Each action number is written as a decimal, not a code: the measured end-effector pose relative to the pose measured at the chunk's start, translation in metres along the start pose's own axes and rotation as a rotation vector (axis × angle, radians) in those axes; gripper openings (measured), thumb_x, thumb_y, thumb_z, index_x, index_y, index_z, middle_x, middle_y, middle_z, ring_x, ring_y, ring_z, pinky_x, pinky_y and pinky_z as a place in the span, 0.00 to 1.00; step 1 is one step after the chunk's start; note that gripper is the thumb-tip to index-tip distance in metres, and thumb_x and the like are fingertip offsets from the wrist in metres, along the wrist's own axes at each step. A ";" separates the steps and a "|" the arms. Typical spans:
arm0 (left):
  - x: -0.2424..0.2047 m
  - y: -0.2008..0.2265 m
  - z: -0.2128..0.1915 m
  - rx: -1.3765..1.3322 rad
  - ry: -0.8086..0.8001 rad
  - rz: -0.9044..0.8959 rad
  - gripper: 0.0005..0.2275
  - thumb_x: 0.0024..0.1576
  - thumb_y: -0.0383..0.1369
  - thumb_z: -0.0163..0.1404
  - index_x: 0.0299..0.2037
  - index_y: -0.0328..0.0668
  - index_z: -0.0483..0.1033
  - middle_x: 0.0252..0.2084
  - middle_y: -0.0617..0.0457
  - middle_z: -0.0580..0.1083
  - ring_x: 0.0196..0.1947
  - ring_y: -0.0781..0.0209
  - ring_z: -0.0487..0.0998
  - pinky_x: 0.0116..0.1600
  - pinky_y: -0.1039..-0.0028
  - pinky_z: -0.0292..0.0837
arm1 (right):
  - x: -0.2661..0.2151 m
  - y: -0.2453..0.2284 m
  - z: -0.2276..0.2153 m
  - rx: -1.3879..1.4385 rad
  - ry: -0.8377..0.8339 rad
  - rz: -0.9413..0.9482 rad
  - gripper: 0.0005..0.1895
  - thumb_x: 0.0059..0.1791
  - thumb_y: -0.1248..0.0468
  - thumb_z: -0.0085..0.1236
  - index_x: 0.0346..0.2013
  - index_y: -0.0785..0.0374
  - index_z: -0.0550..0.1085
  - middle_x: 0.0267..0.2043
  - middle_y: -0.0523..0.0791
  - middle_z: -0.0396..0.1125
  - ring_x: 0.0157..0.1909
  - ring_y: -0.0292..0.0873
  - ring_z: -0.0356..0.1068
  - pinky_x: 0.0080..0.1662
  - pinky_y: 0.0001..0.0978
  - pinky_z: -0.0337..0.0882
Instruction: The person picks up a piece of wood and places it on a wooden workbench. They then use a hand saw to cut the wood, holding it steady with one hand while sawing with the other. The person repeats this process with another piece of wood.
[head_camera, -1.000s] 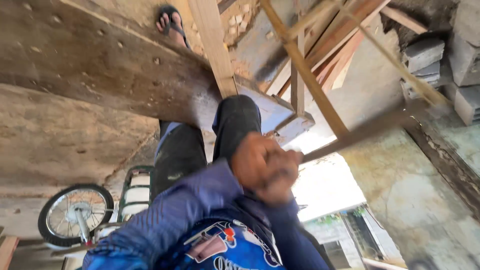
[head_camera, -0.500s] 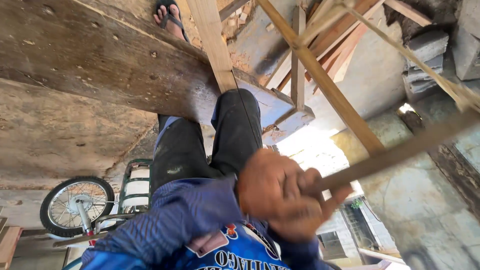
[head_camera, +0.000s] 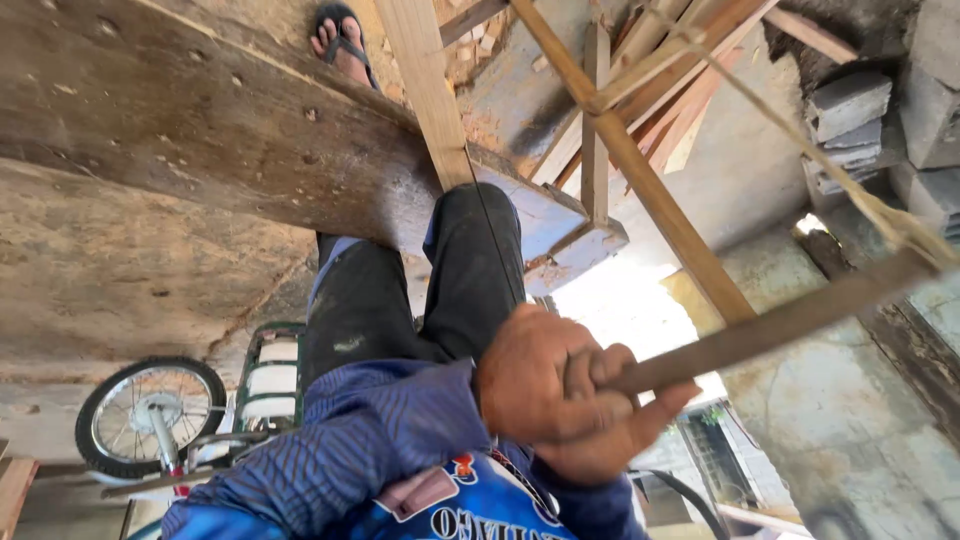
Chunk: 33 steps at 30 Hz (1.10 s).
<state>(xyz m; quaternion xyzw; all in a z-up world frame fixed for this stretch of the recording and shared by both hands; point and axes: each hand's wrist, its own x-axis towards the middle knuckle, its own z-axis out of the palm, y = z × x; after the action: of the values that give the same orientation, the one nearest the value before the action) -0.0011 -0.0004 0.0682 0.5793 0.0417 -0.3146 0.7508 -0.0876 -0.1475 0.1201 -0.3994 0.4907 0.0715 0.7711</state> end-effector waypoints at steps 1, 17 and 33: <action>-0.012 0.012 0.009 0.008 0.015 0.078 0.18 0.48 0.49 0.61 0.30 0.42 0.79 0.25 0.49 0.77 0.28 0.50 0.80 0.40 0.61 0.72 | -0.022 -0.011 0.001 0.153 -0.106 0.008 0.41 0.60 0.27 0.38 0.37 0.66 0.66 0.35 0.50 0.63 0.44 0.46 0.65 0.51 0.40 0.67; -0.004 -0.023 -0.004 -0.147 -0.032 0.039 0.15 0.49 0.45 0.61 0.30 0.40 0.79 0.25 0.47 0.76 0.26 0.53 0.80 0.34 0.68 0.75 | 0.018 0.032 -0.019 0.029 0.100 -0.046 0.38 0.55 0.25 0.38 0.32 0.59 0.67 0.25 0.45 0.62 0.29 0.42 0.62 0.36 0.35 0.66; 0.013 -0.103 -0.014 -0.119 0.048 0.043 0.16 0.50 0.47 0.61 0.33 0.42 0.81 0.26 0.48 0.76 0.25 0.55 0.80 0.32 0.68 0.73 | 0.090 0.070 -0.023 -0.112 0.021 -0.070 0.36 0.57 0.29 0.35 0.31 0.59 0.65 0.25 0.42 0.57 0.28 0.38 0.59 0.34 0.32 0.63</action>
<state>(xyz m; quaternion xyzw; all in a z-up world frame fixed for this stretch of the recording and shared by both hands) -0.0401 -0.0070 -0.0288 0.5417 0.0659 -0.2811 0.7894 -0.0928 -0.1417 0.0037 -0.4595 0.4797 0.0678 0.7444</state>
